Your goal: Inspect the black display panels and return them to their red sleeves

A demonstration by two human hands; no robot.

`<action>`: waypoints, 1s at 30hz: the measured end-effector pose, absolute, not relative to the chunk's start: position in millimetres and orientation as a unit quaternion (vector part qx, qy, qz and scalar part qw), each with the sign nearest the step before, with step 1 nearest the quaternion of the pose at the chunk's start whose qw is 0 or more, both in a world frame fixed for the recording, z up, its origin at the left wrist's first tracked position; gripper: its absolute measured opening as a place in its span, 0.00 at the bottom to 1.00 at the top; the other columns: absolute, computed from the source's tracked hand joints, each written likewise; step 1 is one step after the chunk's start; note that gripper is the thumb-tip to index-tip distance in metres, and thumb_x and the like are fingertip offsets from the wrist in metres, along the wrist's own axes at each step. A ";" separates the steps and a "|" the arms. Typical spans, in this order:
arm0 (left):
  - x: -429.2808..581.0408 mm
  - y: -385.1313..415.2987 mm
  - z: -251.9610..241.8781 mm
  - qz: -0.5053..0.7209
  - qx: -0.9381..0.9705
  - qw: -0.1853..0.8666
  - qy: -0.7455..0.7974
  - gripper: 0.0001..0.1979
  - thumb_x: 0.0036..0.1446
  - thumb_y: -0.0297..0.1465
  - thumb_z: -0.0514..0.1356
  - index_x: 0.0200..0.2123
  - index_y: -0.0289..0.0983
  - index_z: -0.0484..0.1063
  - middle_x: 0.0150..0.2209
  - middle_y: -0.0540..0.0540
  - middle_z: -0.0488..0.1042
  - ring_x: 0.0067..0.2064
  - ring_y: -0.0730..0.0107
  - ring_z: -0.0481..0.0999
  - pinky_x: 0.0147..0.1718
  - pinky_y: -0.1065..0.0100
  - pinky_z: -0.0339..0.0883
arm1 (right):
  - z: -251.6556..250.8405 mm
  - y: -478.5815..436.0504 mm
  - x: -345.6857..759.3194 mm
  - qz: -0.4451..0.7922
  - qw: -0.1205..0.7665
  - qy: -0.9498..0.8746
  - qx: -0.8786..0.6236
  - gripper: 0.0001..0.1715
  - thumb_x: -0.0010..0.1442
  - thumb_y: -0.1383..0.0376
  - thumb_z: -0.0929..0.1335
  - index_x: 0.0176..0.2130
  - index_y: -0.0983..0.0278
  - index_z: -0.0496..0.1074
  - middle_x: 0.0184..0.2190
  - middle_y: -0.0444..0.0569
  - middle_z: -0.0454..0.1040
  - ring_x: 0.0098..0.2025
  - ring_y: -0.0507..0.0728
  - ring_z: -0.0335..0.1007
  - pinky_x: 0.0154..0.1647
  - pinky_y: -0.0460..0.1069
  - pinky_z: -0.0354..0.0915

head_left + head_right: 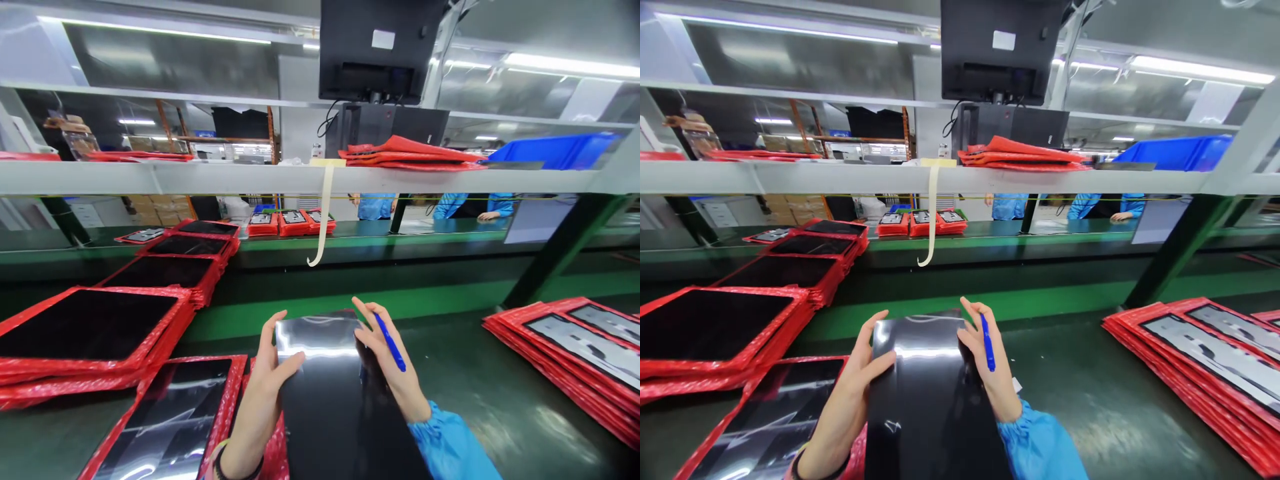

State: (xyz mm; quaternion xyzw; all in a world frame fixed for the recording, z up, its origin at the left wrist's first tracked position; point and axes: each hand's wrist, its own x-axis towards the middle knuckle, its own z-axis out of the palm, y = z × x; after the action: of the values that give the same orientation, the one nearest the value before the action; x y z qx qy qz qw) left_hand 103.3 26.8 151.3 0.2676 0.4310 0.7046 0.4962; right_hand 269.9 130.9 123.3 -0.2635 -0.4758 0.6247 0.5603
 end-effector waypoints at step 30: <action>32.3 -24.3 16.8 0.509 0.265 0.520 0.633 0.29 0.28 0.53 0.71 0.23 0.39 0.62 0.17 0.61 0.56 0.19 0.80 0.55 0.18 0.75 0.50 | 14.2 125.0 221.7 0.479 0.534 -0.601 -0.353 0.14 0.45 0.66 0.65 0.36 0.58 0.66 0.54 0.58 0.72 0.63 0.67 0.61 0.62 0.66 0.52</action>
State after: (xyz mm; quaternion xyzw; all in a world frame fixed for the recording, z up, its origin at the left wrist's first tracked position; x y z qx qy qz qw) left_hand 32.3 -24.3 16.8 0.2648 0.6331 0.5086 0.5200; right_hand 221.7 125.0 14.2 -0.3526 -0.6009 0.4786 0.5343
